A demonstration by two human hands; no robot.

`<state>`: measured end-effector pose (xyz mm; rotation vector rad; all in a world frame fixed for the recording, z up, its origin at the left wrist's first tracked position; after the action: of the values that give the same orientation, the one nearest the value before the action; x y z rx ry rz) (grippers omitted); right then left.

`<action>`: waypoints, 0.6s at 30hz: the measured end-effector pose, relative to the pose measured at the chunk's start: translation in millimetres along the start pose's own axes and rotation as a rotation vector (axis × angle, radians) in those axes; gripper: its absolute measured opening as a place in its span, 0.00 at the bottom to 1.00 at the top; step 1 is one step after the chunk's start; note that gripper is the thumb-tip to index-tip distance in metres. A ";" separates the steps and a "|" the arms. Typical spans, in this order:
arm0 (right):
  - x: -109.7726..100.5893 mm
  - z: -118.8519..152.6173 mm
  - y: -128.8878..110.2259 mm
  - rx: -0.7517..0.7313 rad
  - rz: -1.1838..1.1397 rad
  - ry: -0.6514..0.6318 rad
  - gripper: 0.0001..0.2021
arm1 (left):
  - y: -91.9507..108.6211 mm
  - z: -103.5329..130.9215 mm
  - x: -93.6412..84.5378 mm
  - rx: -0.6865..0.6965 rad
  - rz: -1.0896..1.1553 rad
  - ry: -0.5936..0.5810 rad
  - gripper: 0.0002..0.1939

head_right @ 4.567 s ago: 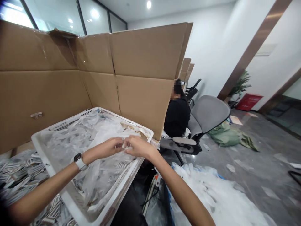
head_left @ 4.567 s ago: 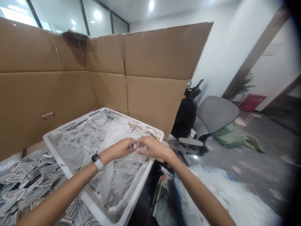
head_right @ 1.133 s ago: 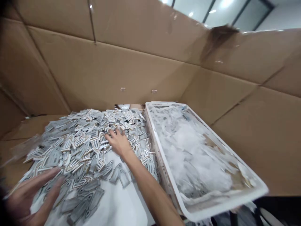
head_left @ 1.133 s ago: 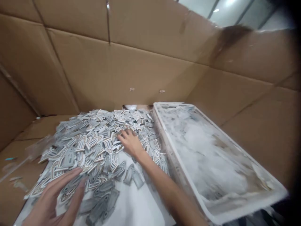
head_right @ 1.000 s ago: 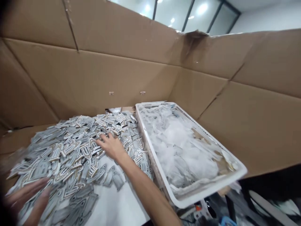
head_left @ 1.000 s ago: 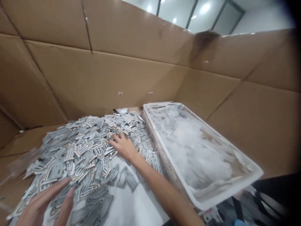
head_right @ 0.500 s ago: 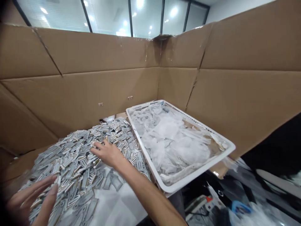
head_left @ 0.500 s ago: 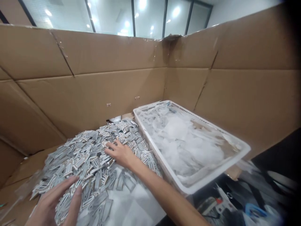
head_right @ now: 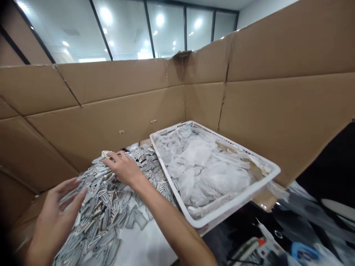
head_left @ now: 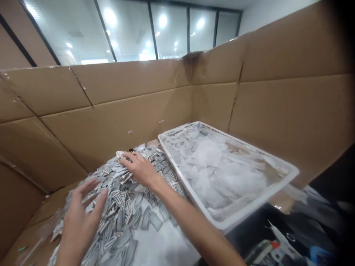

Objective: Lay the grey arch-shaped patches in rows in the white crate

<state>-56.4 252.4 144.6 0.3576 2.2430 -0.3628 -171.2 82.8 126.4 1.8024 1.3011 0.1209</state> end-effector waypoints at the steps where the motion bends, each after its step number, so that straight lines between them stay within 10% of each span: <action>1: -6.3 -6.5 -0.1 0.004 0.002 0.020 0.27 | -7.7 -11.1 3.1 -0.025 0.004 -0.007 0.36; 10: -83.4 -64.9 21.6 -0.016 0.134 0.203 0.25 | -17.7 -71.4 75.2 -0.244 0.337 -0.160 0.35; 18: -128.6 -48.1 135.1 0.065 0.267 0.083 0.25 | 34.2 -91.0 128.7 -0.112 0.422 -0.299 0.34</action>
<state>41.2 377.0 254.4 0.7096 2.2303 -0.2837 -137.9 238.0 154.6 1.8901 0.6834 0.1454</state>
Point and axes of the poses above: each hand's wrist, its own z-axis away from the middle knuckle, its own x-axis out of the palm, y = z × x, the point moved 7 cm from there along -z, towards the middle knuckle, and after that the axes turned 8 degrees about x, right-handed, at the moved point
